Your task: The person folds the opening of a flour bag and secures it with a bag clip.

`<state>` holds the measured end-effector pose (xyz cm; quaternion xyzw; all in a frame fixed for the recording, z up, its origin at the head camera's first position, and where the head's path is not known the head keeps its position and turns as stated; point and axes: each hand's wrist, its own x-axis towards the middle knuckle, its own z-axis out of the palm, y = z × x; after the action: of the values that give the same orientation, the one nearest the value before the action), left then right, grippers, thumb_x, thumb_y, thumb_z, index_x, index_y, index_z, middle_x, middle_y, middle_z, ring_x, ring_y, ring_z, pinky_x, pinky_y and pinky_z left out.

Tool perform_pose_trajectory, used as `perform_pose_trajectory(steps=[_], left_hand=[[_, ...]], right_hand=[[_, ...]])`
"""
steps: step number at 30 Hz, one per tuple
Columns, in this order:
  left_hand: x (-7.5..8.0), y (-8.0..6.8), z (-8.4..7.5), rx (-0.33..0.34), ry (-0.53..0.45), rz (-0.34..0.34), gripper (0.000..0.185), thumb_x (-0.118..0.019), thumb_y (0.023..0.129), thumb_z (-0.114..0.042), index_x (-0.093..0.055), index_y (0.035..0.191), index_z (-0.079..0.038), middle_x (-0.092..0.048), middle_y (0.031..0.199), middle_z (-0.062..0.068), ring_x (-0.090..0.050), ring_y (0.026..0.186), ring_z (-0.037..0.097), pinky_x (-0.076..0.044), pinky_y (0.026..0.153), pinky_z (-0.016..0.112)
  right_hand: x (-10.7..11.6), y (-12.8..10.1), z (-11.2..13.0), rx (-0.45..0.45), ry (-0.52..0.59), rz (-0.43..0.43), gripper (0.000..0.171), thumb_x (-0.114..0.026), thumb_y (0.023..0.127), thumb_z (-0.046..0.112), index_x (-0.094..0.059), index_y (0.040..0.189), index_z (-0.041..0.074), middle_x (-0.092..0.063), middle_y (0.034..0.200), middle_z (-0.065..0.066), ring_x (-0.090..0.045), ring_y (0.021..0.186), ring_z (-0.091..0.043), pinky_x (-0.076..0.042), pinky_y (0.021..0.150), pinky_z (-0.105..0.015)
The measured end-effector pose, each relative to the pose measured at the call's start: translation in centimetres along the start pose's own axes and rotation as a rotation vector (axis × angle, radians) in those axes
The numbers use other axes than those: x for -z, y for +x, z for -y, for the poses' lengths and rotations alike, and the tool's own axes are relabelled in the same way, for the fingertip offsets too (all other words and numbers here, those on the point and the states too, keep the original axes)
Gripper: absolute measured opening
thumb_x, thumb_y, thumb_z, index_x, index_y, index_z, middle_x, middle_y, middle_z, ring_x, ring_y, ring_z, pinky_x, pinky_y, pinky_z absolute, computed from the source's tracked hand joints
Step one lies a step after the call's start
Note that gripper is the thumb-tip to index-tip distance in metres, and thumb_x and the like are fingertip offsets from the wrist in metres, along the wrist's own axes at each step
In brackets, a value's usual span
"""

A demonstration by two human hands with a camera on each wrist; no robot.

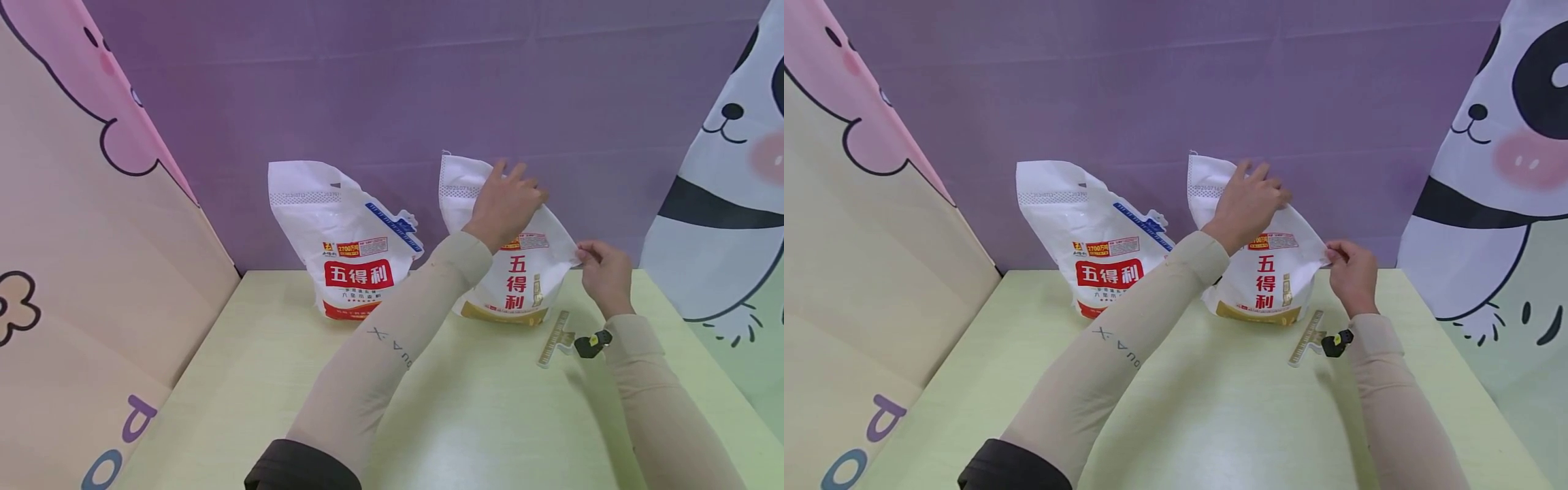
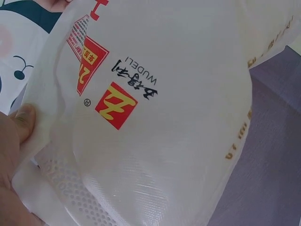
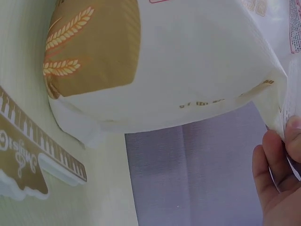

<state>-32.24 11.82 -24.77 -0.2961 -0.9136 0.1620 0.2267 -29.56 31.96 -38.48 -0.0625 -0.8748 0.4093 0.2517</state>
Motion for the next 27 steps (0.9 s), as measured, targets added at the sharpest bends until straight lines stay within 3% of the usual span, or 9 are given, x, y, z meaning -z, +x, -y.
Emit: perform_pose_trajectory(steps=[8,16,23,27], left_hand=[[-0.2,-0.2,0.0,-0.011,-0.002,-0.006,0.038,-0.058,0.104,-0.031,-0.059,0.141,-0.042,-0.062,0.143,-0.017,-0.047,0.140,0.014,-0.031,0.122,0.042],[-0.3,-0.4,0.0,-0.015,-0.018,-0.012,0.039,-0.059,0.104,-0.031,-0.058,0.142,-0.040,-0.062,0.142,-0.017,-0.049,0.138,0.013,-0.034,0.119,0.040],[-0.3,-0.4,0.2,-0.002,-0.046,-0.002,0.039,-0.056,0.105,-0.033,-0.057,0.144,-0.039,-0.062,0.143,-0.018,-0.050,0.137,0.011,-0.032,0.121,0.039],[-0.2,-0.5,0.2,0.001,-0.060,0.002,0.039,-0.055,0.106,-0.033,-0.056,0.145,-0.038,-0.061,0.144,-0.017,-0.050,0.137,0.011,-0.031,0.122,0.039]], right_hand=[[-0.1,-0.2,-0.3,0.015,0.011,-0.001,0.023,-0.055,0.104,0.008,-0.070,0.116,-0.006,-0.071,0.111,-0.027,-0.048,0.072,0.011,-0.040,0.065,-0.007],[0.1,-0.6,-0.5,0.008,-0.011,0.007,0.025,-0.054,0.105,0.010,-0.070,0.118,-0.005,-0.072,0.112,-0.026,-0.049,0.078,0.006,-0.041,0.072,-0.015],[0.1,-1.1,-0.5,0.007,0.022,-0.007,0.025,-0.055,0.105,0.010,-0.071,0.117,-0.006,-0.072,0.105,-0.025,-0.050,0.073,0.012,-0.040,0.069,-0.013],[0.2,-1.1,-0.5,-0.011,0.047,-0.030,0.024,-0.057,0.104,0.010,-0.072,0.115,-0.005,-0.073,0.089,-0.008,-0.052,0.070,0.014,-0.040,0.066,-0.011]])
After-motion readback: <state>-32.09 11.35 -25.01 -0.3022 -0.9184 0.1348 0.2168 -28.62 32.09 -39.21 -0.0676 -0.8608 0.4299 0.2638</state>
